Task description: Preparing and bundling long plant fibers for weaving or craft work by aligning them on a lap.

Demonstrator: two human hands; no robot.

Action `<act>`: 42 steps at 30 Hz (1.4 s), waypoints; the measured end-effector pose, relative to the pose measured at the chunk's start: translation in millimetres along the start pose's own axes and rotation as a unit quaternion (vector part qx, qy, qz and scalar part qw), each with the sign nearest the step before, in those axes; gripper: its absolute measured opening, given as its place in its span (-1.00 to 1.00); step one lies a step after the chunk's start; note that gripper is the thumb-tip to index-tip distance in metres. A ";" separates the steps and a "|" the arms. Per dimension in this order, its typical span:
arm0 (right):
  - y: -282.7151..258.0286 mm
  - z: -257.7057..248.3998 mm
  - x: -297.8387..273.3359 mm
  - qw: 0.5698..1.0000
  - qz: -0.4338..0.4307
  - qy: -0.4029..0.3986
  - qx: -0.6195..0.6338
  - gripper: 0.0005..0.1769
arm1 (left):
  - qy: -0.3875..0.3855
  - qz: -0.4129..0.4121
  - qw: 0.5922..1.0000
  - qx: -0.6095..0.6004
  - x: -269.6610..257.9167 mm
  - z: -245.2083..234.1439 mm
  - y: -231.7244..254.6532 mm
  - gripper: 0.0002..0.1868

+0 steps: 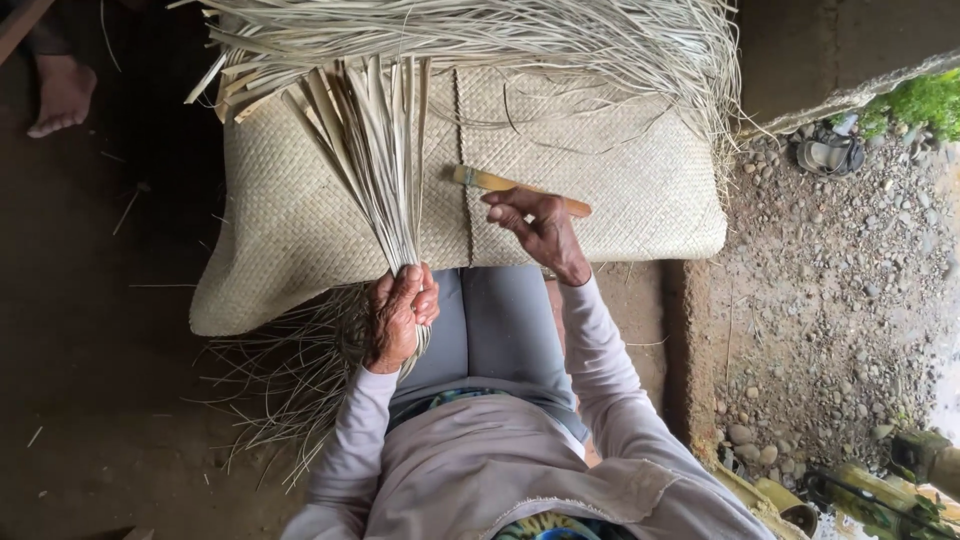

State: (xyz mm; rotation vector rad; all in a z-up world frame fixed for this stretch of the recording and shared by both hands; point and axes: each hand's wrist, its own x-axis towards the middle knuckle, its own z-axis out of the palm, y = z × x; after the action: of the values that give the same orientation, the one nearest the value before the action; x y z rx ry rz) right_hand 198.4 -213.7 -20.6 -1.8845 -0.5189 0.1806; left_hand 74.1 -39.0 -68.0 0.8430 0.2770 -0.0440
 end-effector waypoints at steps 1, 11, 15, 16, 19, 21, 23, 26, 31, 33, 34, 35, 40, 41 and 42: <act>-3.1 4.6 -2.0 1.000 -0.009 0.000 0.019 -0.86 | -0.003 -0.002 1.000 -0.002 -1.5 -0.1 -0.6 -0.69; 58.3 -2.1 -10.0 0.905 -0.023 0.090 -0.415 -0.79 | 0.012 0.036 0.998 0.042 -5.2 3.8 10.1 -0.68; 87.4 -17.4 -22.5 0.900 0.034 0.056 -0.430 -0.73 | 0.032 0.057 0.995 0.079 -2.0 -0.1 24.5 -0.66; 98.0 -21.7 -24.5 0.894 0.017 0.072 -0.441 -0.79 | 0.036 0.070 0.994 0.072 -1.6 -2.3 26.3 -0.69; 125.7 -30.3 -24.7 0.889 0.005 0.100 -0.447 -0.88 | 0.042 0.083 0.993 0.066 -2.8 -9.1 27.7 -0.71; 127.3 -38.3 -22.0 0.889 0.012 0.117 -0.444 -0.90 | 0.039 0.080 0.994 0.067 -5.7 -2.6 33.5 -0.70; 116.3 -48.6 -16.9 0.942 -0.103 0.094 -0.306 -0.84 | 0.070 0.010 0.996 0.062 -8.0 11.7 43.8 -0.66; 91.3 -68.5 -25.1 0.972 -0.091 0.140 -0.167 -0.77 | 0.054 -0.003 0.997 0.047 -7.0 13.2 39.5 -0.68; 99.3 -111.0 -80.2 0.946 0.017 0.323 0.016 -0.76 | 0.074 -0.017 0.994 0.081 -1.7 16.1 33.6 -0.72; 105.1 -117.6 -105.0 0.920 0.018 0.392 0.029 -0.69 | 0.085 -0.024 0.991 0.103 -0.8 17.8 30.4 -0.69; 98.6 -117.1 -113.5 0.879 0.086 0.467 0.045 -0.71 | 0.085 -0.026 0.990 0.110 0.2 18.4 28.8 -0.66; 91.7 -116.4 -121.7 0.827 0.153 0.537 0.061 -0.70 | 0.084 -0.028 0.989 0.117 1.2 18.9 27.7 -0.63; 144.4 -89.1 -180.4 0.853 0.152 0.490 0.098 -0.68 | 0.085 -0.048 0.987 0.127 2.3 27.3 15.8 -0.66; 149.8 -80.3 -187.1 0.862 0.159 0.473 0.088 -0.65 | 0.088 -0.051 0.987 0.124 2.1 29.4 13.9 -0.68; 150.1 -66.8 -188.4 0.862 0.158 0.472 0.090 -0.65 | 0.089 -0.049 0.987 0.125 2.3 22.4 5.2 -0.68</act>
State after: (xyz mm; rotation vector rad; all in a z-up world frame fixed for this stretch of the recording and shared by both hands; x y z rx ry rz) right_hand 94.7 -395.7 -157.1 -1.6164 0.4697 -0.4631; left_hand 82.2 -52.0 -50.6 1.0839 0.4875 -0.0976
